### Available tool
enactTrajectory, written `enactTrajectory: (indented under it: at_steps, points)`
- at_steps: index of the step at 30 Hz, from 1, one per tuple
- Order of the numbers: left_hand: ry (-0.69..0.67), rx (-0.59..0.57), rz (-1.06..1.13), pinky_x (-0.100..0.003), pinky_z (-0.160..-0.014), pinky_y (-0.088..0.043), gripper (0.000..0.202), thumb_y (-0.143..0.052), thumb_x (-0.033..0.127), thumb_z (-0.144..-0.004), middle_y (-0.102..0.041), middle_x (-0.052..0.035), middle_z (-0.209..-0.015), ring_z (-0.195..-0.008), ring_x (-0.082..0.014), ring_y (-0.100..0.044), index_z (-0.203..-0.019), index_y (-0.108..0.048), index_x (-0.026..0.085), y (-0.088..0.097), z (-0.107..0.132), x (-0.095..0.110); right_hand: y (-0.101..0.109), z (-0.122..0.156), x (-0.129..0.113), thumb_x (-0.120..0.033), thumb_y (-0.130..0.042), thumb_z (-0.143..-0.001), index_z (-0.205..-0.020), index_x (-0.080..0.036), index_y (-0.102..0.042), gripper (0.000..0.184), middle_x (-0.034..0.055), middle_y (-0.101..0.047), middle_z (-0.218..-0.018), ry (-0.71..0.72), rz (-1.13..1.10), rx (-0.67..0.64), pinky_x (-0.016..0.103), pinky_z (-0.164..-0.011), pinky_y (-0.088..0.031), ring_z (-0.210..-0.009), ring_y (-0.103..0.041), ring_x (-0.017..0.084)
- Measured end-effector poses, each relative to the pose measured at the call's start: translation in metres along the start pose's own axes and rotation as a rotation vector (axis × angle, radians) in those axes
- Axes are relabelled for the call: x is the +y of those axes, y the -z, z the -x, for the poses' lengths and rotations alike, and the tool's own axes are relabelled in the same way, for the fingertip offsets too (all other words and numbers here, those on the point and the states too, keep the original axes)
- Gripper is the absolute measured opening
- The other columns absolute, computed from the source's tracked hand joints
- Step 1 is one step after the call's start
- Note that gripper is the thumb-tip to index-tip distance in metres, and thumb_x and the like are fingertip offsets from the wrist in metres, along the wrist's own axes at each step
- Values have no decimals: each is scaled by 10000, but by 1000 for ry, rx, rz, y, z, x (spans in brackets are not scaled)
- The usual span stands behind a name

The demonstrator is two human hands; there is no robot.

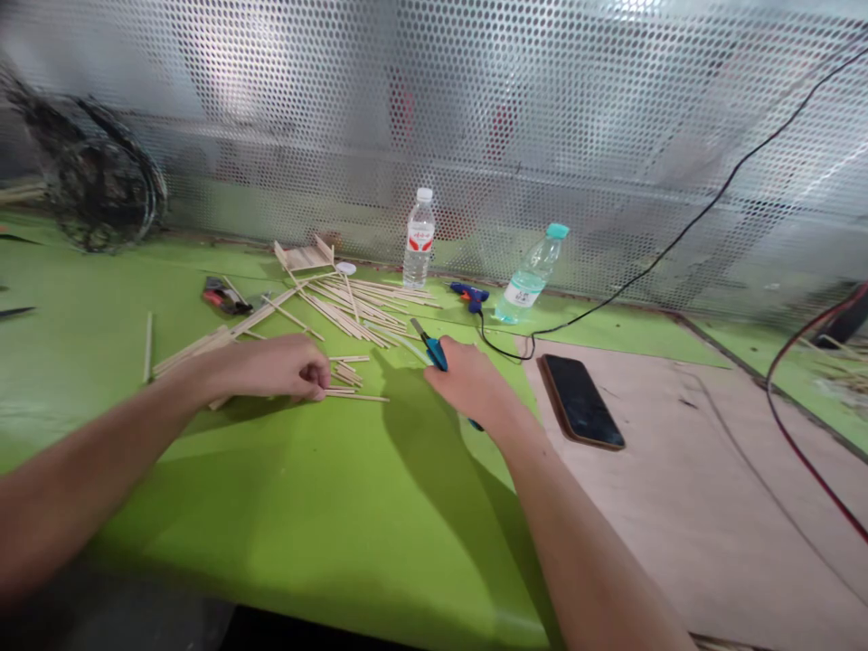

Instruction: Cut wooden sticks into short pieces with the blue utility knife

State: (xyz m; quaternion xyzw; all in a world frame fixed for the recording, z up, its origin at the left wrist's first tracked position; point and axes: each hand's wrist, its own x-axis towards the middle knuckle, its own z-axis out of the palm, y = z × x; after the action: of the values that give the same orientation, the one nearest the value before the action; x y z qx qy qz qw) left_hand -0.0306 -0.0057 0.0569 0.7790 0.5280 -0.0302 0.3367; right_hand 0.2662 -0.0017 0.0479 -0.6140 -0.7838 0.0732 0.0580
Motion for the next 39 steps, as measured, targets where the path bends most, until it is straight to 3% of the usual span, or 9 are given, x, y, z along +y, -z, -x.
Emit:
enactTrajectory:
  at_steps: [10,17,31,39]
  points:
    - [-85,28,-39,-296,-680,-469,175,-674,360,-821,-761,-41,-934,-797,-195,-687,-915,-762,242,-3,-5,-6,-12,-6,3,-253,-526,-885,-881,-202,-544,54,85,-678,-842,5,9,-12,279,-566,-292,-687,-574,189]
    - [-135,34,-110,-285,-663,-452,155,-635,321,-858,-757,-29,-912,-763,-180,-673,-922,-744,232,-4,-1,5,-19,-9,5,-243,-514,-900,-891,-203,-565,66,97,-706,-909,7,7,-12,277,-602,-321,-748,-612,198]
    - [-77,80,-120,-309,-787,-496,228,-600,305,-883,-758,-31,-1062,-917,-202,-689,-1049,-750,258,4,1,-2,-19,-8,3,-239,-506,-892,-940,-197,-551,78,101,-709,-942,-18,14,-23,277,-617,-305,-789,-616,205]
    - [-232,177,-134,-332,-791,-497,246,-588,338,-922,-758,-47,-1074,-854,-185,-684,-1077,-761,258,-15,-4,10,-17,-7,3,-237,-518,-898,-931,-195,-555,64,102,-706,-961,-38,8,-37,269,-622,-305,-799,-609,199]
